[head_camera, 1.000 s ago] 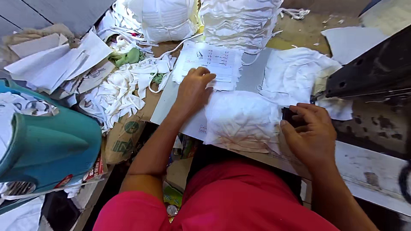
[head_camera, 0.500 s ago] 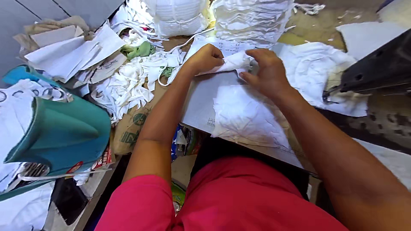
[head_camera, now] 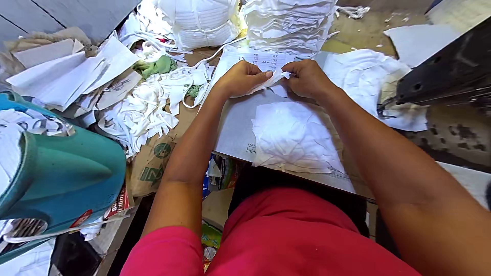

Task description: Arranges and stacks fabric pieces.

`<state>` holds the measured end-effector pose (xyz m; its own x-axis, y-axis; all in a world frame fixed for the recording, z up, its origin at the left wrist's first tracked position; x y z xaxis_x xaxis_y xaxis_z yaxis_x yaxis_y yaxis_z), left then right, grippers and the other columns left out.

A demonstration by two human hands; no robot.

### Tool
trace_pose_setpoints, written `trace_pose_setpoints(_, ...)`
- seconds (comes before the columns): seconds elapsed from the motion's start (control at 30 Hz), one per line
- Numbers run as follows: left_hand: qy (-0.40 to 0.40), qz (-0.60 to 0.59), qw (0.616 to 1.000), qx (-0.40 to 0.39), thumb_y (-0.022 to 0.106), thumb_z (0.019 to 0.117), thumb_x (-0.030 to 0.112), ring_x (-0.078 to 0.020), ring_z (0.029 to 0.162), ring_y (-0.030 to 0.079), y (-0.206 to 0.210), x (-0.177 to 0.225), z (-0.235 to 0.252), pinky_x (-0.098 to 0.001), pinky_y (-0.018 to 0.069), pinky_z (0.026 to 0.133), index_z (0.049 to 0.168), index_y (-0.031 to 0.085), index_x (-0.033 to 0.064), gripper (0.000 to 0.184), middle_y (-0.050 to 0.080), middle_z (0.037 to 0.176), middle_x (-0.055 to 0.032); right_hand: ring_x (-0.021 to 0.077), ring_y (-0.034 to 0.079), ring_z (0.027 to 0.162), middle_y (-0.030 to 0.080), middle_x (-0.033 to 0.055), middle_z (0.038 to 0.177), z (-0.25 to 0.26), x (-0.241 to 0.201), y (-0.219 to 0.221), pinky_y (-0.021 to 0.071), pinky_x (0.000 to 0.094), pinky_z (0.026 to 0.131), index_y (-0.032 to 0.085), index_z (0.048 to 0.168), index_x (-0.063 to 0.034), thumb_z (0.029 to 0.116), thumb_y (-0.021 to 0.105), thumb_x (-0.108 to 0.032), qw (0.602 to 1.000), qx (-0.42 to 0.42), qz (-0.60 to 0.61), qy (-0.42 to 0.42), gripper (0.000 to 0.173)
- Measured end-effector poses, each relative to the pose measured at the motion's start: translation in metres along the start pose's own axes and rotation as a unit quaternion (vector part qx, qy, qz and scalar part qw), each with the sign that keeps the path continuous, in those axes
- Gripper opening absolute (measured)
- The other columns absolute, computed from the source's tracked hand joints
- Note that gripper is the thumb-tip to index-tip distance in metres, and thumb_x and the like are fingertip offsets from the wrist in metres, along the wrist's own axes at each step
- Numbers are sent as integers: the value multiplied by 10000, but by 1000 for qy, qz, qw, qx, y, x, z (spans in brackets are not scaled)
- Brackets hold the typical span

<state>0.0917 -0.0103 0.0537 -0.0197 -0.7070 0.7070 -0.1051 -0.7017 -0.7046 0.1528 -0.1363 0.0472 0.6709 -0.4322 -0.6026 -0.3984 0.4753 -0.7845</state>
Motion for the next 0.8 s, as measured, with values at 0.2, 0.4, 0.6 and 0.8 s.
trace_pose_setpoints(0.2, 8, 93, 996, 1, 695, 973, 367, -247, 923, 686, 9, 9, 4, -525, 521, 882, 1088, 761, 41, 352, 740, 987, -124, 314, 679, 965, 723, 202, 1025, 6, -1, -1, 501, 547, 903, 735, 1137, -8, 1028, 557, -83, 998, -58, 8, 20, 221)
trace_pose_setpoints(0.4, -7, 169, 986, 15, 679, 971, 383, -314, 831, 646, 12, 24, 15, -583, 492, 775, 961, 729, 27, 360, 684, 863, -146, 345, 677, 986, 721, 212, 1022, 11, -6, 1, 488, 573, 909, 736, 1117, 2, 1038, 560, -108, 997, -70, -18, 15, 222)
trace_pose_setpoints(0.6, -45, 120, 988, 91, 578, 999, 199, -257, 722, 571, -9, 20, 22, -504, 462, 697, 743, 591, 1, 323, 562, 718, -105, 423, 644, 1140, 666, 275, 1201, -6, -17, -27, 493, 553, 1008, 655, 1224, 72, 994, 598, -114, 987, 149, -46, -38, 301)
trace_pose_setpoints(0.8, -73, 35, 992, 96, 622, 984, 205, -142, 618, 479, -9, 2, 24, -390, 418, 634, 698, 540, 40, 341, 485, 643, -24, 429, 656, 1096, 694, 259, 1138, -17, -18, 8, 503, 580, 957, 747, 1120, 19, 951, 661, -138, 991, 116, -27, -66, 246)
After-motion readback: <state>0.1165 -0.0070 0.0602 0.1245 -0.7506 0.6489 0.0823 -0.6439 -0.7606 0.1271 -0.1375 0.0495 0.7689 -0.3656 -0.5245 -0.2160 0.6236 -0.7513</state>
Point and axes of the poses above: each hand's wrist, its own z-axis towards the middle knuckle, its own y-axis out of the palm, x = y × z, the point moved 10 cm from there along z, towards the middle knuckle
